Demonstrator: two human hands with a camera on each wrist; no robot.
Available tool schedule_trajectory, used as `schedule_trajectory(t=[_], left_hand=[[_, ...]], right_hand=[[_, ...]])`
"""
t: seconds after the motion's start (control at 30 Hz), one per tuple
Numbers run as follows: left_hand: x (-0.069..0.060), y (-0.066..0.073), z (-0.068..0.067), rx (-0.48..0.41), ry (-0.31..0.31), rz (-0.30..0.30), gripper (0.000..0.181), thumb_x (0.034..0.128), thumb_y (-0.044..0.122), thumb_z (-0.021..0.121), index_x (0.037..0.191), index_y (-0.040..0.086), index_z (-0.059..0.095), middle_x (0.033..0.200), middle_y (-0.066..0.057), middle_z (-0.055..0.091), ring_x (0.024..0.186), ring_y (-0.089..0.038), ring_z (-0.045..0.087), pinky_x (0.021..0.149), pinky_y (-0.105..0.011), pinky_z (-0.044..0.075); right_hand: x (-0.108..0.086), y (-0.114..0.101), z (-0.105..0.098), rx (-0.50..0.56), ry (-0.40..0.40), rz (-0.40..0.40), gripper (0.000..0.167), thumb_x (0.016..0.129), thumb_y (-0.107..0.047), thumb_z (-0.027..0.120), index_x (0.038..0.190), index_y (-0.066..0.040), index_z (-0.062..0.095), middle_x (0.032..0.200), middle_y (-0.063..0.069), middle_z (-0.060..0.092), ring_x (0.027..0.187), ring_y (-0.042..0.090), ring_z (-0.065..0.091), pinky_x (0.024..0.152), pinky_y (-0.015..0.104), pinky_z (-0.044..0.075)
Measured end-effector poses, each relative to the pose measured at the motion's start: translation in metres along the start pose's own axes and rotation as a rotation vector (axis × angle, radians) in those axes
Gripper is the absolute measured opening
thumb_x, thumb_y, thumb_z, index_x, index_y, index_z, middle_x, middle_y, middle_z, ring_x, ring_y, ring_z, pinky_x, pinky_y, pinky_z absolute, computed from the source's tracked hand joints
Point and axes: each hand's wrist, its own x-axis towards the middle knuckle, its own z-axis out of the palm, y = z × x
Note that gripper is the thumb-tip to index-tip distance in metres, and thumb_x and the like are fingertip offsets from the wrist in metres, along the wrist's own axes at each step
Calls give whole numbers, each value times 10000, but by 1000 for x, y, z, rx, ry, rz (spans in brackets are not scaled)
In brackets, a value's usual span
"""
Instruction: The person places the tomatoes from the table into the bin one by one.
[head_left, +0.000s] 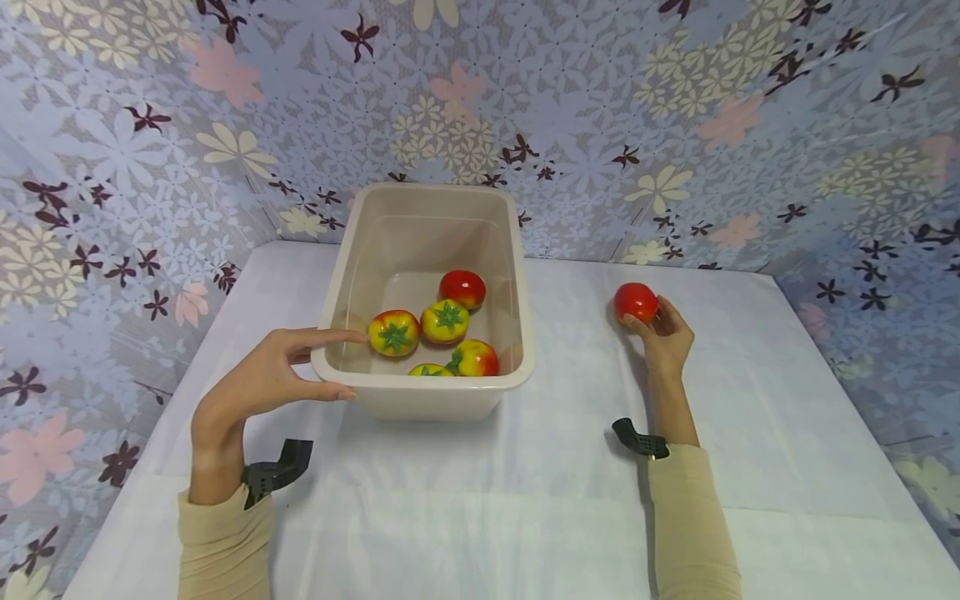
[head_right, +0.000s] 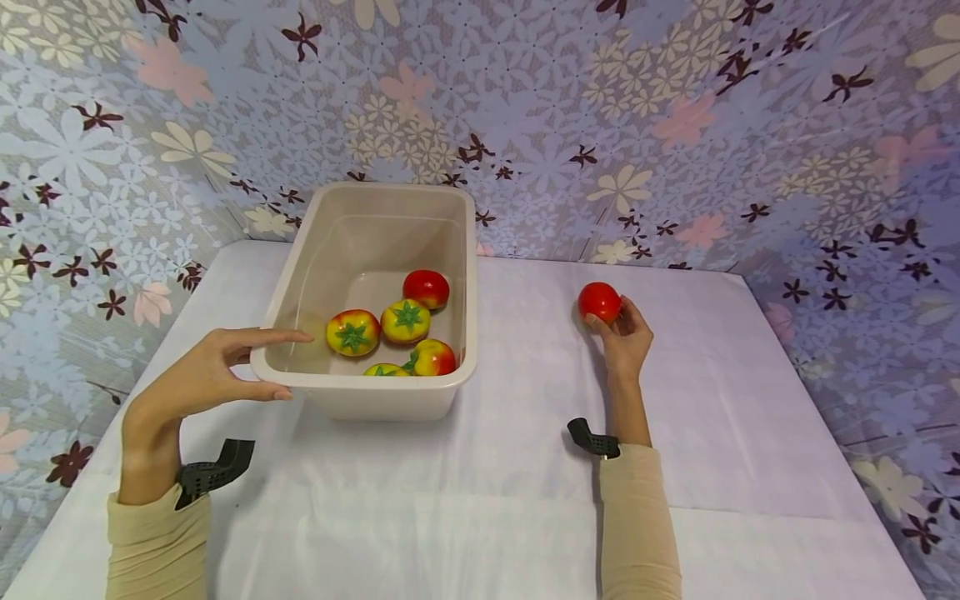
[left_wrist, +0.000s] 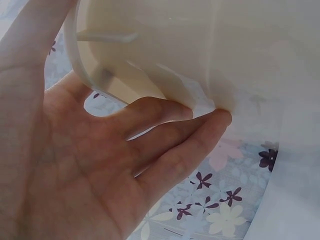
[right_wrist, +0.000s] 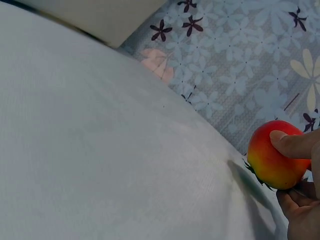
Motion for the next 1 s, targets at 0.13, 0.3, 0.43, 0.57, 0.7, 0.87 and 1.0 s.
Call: schedule_trajectory(t=[0.13, 0.3, 0.43, 0.57, 0.7, 0.87, 1.0], left_hand=[[1, -1, 0, 6, 10, 1, 532, 745, 243, 858, 1238, 150, 683, 1305, -70, 638, 1242, -275, 522, 985, -590, 430], [3, -3, 1, 15, 23, 25, 341, 739, 236, 863, 1043, 163, 727, 1119, -12, 706, 1091, -189, 567, 956, -562, 452], [3, -6, 1, 29, 41, 44, 249, 725, 215, 872, 879, 183, 679, 911, 20, 683, 932, -131, 574, 915, -525, 469], [3, -8, 1, 35, 44, 52, 263, 722, 208, 874, 837, 197, 637, 835, 31, 651, 885, -120, 563, 907, -522, 464], [2, -7, 1, 35, 41, 52, 265, 726, 209, 870, 829, 194, 627, 817, 32, 643, 874, -129, 562, 906, -532, 463], [2, -7, 2, 33, 42, 58, 266, 726, 205, 871, 831, 188, 627, 821, 23, 634, 876, -123, 557, 909, -534, 469], [2, -6, 1, 28, 44, 65, 269, 723, 196, 873, 832, 184, 627, 822, 22, 624, 875, -113, 555, 910, -514, 472]], right_hand=[[-4, -6, 2, 19, -25, -19, 657, 828, -42, 760, 1430, -130, 510, 1481, 85, 483, 1348, 230, 472, 1097, 251, 376], [-9, -14, 4, -13, -63, -60, 658, 823, -88, 780, 1424, -157, 521, 1473, 66, 496, 1341, 224, 481, 1107, 284, 379], [-14, -22, 5, -30, -94, -92, 675, 822, -131, 789, 1435, -166, 507, 1479, 61, 490, 1349, 225, 472, 1116, 312, 375], [-20, -31, 6, 15, -122, -126, 660, 815, -136, 795, 1418, -178, 529, 1461, 65, 510, 1337, 225, 484, 1092, 306, 401], [-26, -42, 10, 58, -160, -206, 624, 801, -128, 808, 1377, -167, 572, 1417, 77, 552, 1298, 227, 521, 1027, 262, 456], [-41, -61, 19, 103, -219, -304, 587, 794, -98, 809, 1342, -148, 605, 1367, 82, 589, 1244, 225, 552, 955, 216, 500], [-56, -74, 27, 123, -285, -394, 564, 813, -54, 781, 1344, -117, 600, 1354, 88, 600, 1229, 222, 562, 955, 219, 502]])
